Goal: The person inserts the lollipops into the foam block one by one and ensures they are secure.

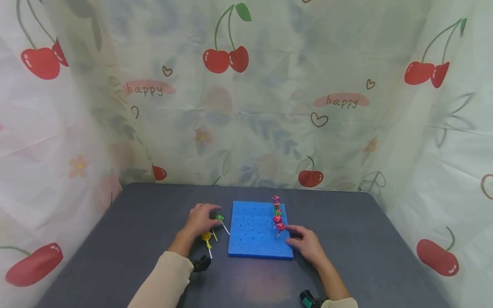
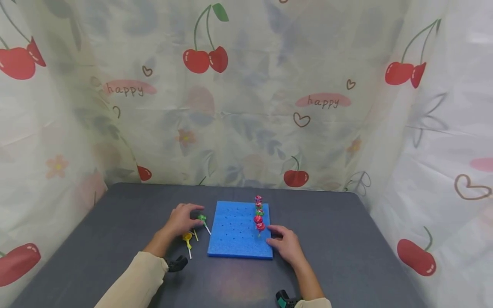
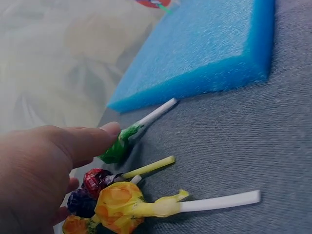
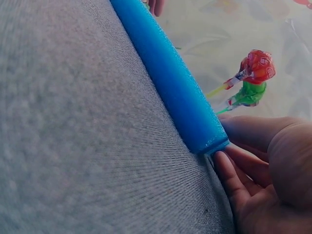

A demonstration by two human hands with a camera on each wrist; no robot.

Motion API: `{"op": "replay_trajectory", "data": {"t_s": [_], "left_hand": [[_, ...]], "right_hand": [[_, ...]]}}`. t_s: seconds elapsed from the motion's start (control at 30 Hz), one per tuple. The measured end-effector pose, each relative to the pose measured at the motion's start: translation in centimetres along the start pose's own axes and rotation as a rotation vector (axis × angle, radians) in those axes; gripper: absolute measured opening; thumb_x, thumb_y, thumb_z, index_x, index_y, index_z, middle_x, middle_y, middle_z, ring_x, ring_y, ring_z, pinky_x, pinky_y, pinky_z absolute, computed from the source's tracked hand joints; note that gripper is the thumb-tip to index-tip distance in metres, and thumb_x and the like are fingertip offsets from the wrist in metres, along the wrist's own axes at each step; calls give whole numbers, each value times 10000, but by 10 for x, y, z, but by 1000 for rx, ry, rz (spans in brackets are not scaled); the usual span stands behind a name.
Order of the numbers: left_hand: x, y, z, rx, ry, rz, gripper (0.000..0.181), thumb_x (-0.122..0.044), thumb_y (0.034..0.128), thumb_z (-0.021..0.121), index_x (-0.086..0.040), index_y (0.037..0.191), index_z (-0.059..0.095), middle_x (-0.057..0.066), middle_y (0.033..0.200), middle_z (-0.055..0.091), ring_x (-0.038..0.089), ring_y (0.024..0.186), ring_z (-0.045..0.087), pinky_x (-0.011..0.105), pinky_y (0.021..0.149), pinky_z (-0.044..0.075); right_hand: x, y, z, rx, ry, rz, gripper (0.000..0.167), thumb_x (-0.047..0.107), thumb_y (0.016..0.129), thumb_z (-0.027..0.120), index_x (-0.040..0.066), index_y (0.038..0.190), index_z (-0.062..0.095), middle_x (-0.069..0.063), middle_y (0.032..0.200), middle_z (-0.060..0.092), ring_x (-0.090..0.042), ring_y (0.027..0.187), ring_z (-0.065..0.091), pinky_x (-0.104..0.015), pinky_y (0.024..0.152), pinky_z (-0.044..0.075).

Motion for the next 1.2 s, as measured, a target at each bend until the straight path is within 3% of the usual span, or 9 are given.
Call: {"op": "replay_trajectory", "data": {"t_s": [0.37, 0.93, 1.2], "left_hand": [[8, 2, 0, 44, -22, -49, 437, -250, 834, 784, -129, 1238, 670, 119, 1275, 604, 362, 1227, 466, 565, 1026, 292], [8, 2, 1, -14, -52, -90, 247, -283, 851, 767, -170, 1068, 736, 69, 1191, 637, 322, 1158, 477, 541, 958, 318], [9, 3, -1, -62, -90, -109, 261, -294, 892, 723, -133, 1096, 698, 78, 1142, 651, 325, 1149, 479, 533, 966, 293]], "right_hand": [[4, -3, 1, 2, 16, -16, 359, 125, 890, 718, 118, 1244, 658, -100, 1244, 619, -300, 1134, 576, -471, 923, 477], [2, 0, -1, -14, 19, -27, 362, 102, 880, 724, 111, 1237, 662, -98, 1226, 626, -298, 1126, 580, -470, 920, 478], [2, -1, -1, -18, 36, -20, 360, 98, 879, 725, 115, 1233, 665, -92, 1220, 629, -288, 1111, 588, -462, 918, 482]]}}
Point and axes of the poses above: each hand's wrist, its own y-axis towards the middle knuckle, its own z-axis out of the palm, x = y × z, the point moved 7 cm from there along y, towards the middle knuckle
